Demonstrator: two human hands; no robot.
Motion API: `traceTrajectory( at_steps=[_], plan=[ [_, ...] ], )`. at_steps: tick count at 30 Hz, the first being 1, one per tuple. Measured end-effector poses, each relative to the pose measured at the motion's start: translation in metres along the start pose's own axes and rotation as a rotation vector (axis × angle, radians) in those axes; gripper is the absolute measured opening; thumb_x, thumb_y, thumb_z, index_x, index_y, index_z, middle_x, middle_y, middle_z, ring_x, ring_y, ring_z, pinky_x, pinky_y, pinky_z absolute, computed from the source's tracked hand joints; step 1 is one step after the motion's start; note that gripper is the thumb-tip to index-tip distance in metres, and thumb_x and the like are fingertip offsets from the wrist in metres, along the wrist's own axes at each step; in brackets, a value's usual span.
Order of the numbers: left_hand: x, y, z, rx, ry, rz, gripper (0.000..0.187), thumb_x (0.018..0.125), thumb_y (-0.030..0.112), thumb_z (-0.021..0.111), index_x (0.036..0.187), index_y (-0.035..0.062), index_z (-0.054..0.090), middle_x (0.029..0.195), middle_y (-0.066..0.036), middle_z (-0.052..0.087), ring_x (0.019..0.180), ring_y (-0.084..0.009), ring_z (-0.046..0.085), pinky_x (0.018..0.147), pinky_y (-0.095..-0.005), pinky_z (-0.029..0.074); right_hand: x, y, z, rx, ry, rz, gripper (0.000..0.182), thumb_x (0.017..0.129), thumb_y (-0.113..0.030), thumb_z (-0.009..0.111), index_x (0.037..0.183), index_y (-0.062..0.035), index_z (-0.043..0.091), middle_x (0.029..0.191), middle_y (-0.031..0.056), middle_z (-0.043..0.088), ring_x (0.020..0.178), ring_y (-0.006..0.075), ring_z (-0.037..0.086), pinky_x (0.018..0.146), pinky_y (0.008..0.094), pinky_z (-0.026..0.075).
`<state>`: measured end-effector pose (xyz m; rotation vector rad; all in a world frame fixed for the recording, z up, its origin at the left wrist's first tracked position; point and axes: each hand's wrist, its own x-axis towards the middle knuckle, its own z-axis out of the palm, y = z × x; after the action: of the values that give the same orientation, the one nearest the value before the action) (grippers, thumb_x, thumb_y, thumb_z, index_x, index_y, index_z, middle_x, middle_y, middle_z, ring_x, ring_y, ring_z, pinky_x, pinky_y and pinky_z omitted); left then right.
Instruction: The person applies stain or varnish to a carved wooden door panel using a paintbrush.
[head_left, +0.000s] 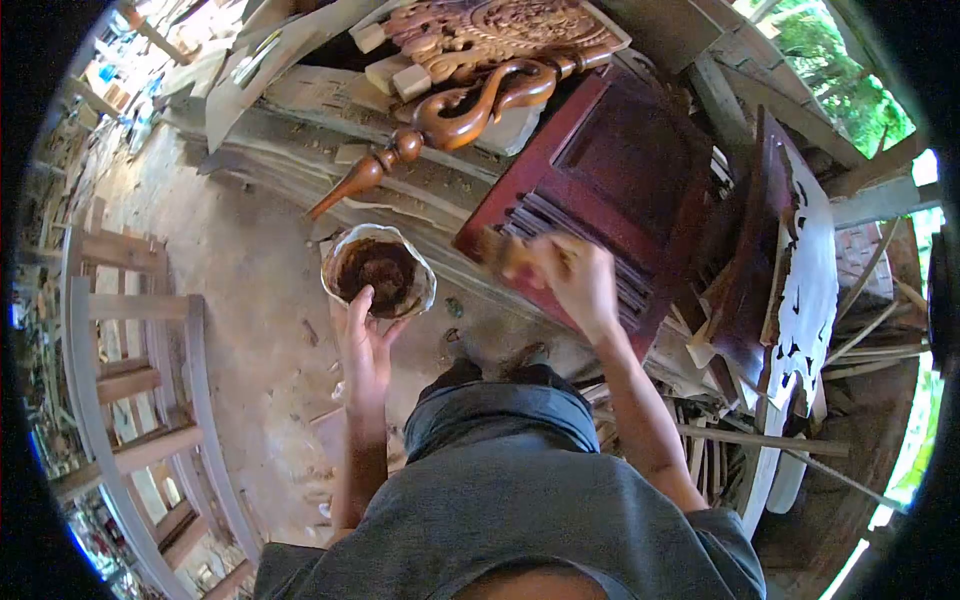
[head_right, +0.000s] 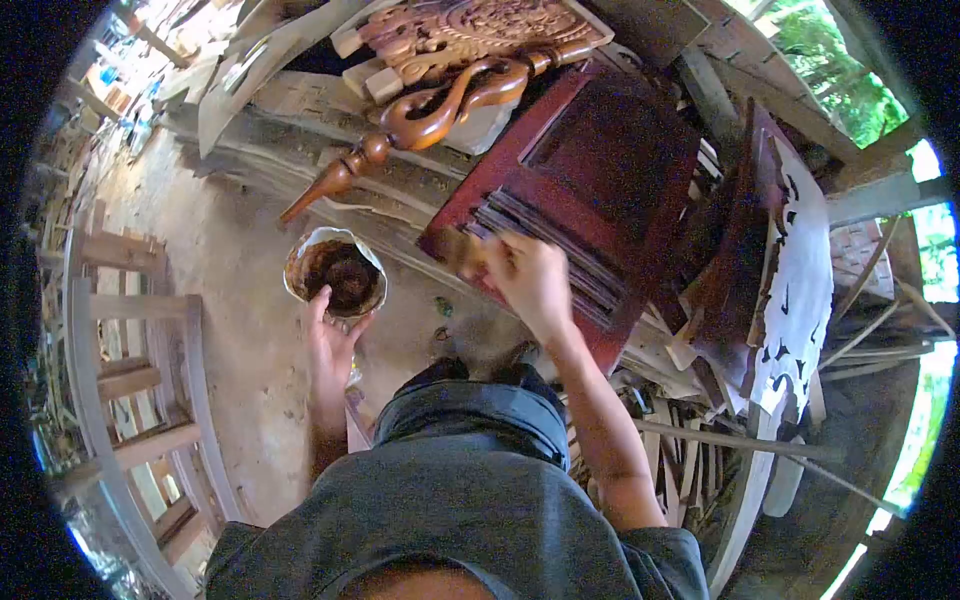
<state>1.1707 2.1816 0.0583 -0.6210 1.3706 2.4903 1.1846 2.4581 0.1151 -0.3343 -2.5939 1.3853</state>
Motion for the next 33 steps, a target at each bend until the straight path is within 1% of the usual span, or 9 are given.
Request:
traceTrajectory(
  at_steps=[4,5,7,12,15,20,22,30,33],
  plan=[
    [0.017,0.007,0.011,0.054,-0.078,-0.035,0.061,0.087,0.024,0.065,0.140,0.0219,0.033,0.134,-0.005,0.043,0.118,-0.0223,0.049,0.087,-0.0475,0.050,-0.062,0.015,-0.084,-0.080,0.006,0.372,0.017,0.088,-0.014,0.058,0.082,-0.0025,0.069,0.068,0.0090,0.068,0.057,0.0120,0.063,0.057,0.0263,0.050],
    [0.019,0.009,0.017,0.065,-0.089,-0.028,0.063,0.086,0.025,0.065,0.140,0.0221,0.033,0.134,-0.005,0.043,0.117,-0.0224,0.049,0.087,-0.0477,0.050,-0.076,0.030,-0.100,-0.282,0.109,0.239,0.020,0.087,-0.017,0.057,0.078,-0.0041,0.070,0.066,0.0092,0.068,0.056,0.0120,0.064,0.057,0.0281,0.051],
    [0.027,0.010,0.024,0.078,-0.123,-0.027,0.064,0.086,0.025,0.066,0.140,0.0223,0.032,0.134,-0.005,0.042,0.117,-0.0226,0.049,0.086,-0.0479,0.050,-0.093,0.007,-0.130,-0.596,0.112,0.445,0.022,0.085,-0.022,0.058,0.076,-0.0075,0.071,0.065,0.0084,0.068,0.059,0.0198,0.067,0.060,0.0339,0.053],
    [0.046,0.010,0.032,0.058,-0.197,-0.086,0.065,0.085,0.025,0.066,0.140,0.0234,0.031,0.136,-0.006,0.040,0.120,-0.0240,0.046,0.087,-0.0486,0.049,-0.082,0.005,-0.127,-0.873,0.378,0.254,0.019,0.083,-0.025,0.059,0.079,-0.0115,0.072,0.068,0.0128,0.066,0.063,0.0304,0.066,0.060,0.0405,0.053],
    [0.048,0.008,0.036,0.047,-0.234,-0.101,0.064,0.086,0.024,0.065,0.140,0.0241,0.031,0.137,-0.006,0.039,0.121,-0.0247,0.046,0.086,-0.0491,0.049,-0.036,0.015,-0.080,-0.950,0.108,0.286,0.023,0.082,-0.027,0.054,0.073,-0.0135,0.071,0.071,0.0146,0.067,0.067,0.0348,0.067,0.061,0.0448,0.054],
    [0.047,0.008,0.027,0.010,-0.265,-0.094,0.068,0.087,0.023,0.064,0.144,0.0266,0.027,0.141,-0.008,0.037,0.128,-0.0268,0.042,0.086,-0.0518,0.052,0.042,-0.017,0.006,-0.475,0.151,-0.141,0.023,0.083,-0.024,0.055,0.069,-0.0119,0.067,0.067,0.0137,0.066,0.064,0.0336,0.067,0.061,0.0445,0.055],
    [0.045,0.008,0.022,0.037,-0.228,-0.084,0.061,0.088,0.027,0.064,0.140,0.0206,0.034,0.137,-0.009,0.042,0.124,-0.0278,0.046,0.092,-0.0535,0.049,0.063,-0.034,0.014,-0.009,0.066,-0.036,0.020,0.083,-0.020,0.056,0.070,-0.0085,0.067,0.065,0.0122,0.066,0.064,0.0337,0.067,0.062,0.0423,0.054],
    [0.051,0.011,0.018,0.045,-0.232,-0.135,0.056,0.087,0.033,0.065,0.134,0.0130,0.042,0.132,-0.013,0.046,0.117,-0.0302,0.051,0.092,-0.0516,0.051,0.013,0.025,-0.051,-0.049,0.238,0.318,0.017,0.088,-0.022,0.061,0.083,-0.0096,0.072,0.072,0.0055,0.071,0.065,0.0124,0.068,0.063,0.0313,0.054],
    [0.057,0.018,0.027,0.086,-0.257,-0.099,0.057,0.087,0.034,0.065,0.135,0.0154,0.041,0.133,-0.012,0.044,0.120,-0.0297,0.048,0.093,-0.0519,0.051,-0.038,0.043,-0.109,-0.131,0.309,0.443,0.027,0.091,-0.025,0.057,0.080,-0.0044,0.069,0.068,0.0077,0.069,0.063,0.0148,0.069,0.061,0.0323,0.055]
  ],
)
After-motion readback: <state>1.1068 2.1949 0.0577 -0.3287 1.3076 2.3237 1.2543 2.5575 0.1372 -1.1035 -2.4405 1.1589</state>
